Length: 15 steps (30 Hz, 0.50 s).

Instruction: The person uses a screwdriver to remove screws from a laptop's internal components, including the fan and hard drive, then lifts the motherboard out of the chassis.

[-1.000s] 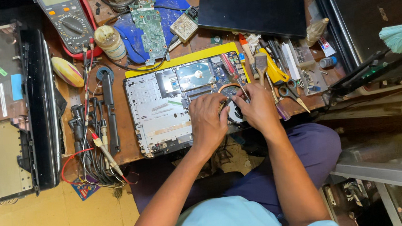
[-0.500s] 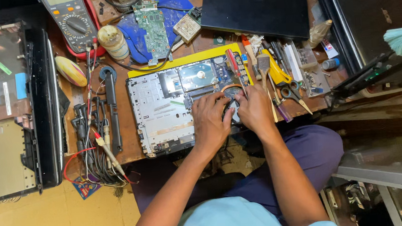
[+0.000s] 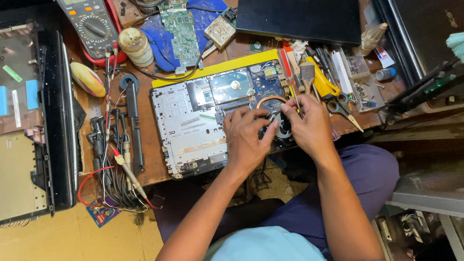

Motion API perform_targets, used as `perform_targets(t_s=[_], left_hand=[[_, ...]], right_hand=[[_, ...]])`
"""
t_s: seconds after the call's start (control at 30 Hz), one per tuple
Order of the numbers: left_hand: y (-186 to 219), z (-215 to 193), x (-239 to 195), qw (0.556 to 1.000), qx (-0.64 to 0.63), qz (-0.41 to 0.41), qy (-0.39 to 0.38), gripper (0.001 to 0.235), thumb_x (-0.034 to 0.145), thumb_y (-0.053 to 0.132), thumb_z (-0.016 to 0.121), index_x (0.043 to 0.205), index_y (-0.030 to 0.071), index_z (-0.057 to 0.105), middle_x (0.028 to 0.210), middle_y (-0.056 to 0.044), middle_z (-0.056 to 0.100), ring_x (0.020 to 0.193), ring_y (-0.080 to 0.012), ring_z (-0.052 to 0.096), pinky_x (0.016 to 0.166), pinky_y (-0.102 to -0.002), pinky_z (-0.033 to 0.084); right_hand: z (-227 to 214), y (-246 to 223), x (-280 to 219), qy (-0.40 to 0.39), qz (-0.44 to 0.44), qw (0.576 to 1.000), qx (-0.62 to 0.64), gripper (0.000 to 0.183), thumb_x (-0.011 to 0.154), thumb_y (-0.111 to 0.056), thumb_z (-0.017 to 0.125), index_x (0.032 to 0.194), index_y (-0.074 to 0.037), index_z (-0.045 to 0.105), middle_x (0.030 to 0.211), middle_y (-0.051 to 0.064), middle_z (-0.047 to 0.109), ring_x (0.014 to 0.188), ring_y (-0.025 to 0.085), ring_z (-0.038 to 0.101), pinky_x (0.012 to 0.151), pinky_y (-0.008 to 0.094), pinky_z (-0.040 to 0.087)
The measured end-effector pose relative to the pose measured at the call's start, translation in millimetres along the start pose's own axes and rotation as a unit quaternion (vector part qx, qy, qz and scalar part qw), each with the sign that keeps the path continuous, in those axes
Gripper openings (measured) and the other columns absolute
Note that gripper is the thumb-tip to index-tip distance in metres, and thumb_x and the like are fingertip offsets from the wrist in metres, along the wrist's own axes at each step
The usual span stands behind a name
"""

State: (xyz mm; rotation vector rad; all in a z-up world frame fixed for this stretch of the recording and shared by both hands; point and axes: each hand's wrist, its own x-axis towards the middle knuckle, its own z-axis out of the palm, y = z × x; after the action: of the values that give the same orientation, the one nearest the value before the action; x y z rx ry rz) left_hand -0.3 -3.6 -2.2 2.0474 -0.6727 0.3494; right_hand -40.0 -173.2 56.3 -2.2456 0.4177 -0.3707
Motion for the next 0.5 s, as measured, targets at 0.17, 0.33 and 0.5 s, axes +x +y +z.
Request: perform_targets(t_s=[0.17, 0.33, 0.5], left_hand=[[0.6, 3.9, 1.4, 0.999, -0.024, -0.035, -0.002, 0.026, 0.1, 0.038, 0.077, 0.082, 0.019, 0.08, 0.103, 0.004, 0.077, 0.113, -0.0242, 0.063, 0.108, -0.048, 0.038], [13.8, 0.5, 1.6, 0.995, -0.059, -0.083, 0.008, 0.03, 0.106, 0.03, 0.073, 0.082, 0.013, 0.08, 0.099, 0.0, 0.077, 0.111, -0.0251, 0.062, 0.111, -0.049, 0.038], [10.7, 5.8, 1.7, 0.982, -0.11, -0.148, 0.034, 0.036, 0.112, 0.035, 0.064, 0.087, 0.013, 0.077, 0.095, -0.002, 0.074, 0.109, -0.0244, 0.066, 0.112, -0.049, 0.04]], right_hand=[[2.5, 4.7, 1.7, 0.014, -0.042, 0.999, 0.019, 0.016, 0.101, -0.023, 0.086, 0.099, -0.01, 0.079, 0.091, 0.012, 0.07, 0.093, 0.033, 0.071, 0.088, 0.042, 0.054], [-6.6, -3.3, -9.7, 0.057, -0.063, 0.995, 0.056, 0.018, 0.107, -0.025, 0.083, 0.101, -0.009, 0.079, 0.094, 0.012, 0.072, 0.092, 0.027, 0.07, 0.086, 0.038, 0.054], [-11.2, 3.6, -30.4, 0.049, -0.056, 0.996, 0.053, 0.015, 0.102, -0.024, 0.088, 0.098, -0.01, 0.082, 0.087, 0.01, 0.073, 0.086, 0.024, 0.072, 0.081, 0.036, 0.056]])
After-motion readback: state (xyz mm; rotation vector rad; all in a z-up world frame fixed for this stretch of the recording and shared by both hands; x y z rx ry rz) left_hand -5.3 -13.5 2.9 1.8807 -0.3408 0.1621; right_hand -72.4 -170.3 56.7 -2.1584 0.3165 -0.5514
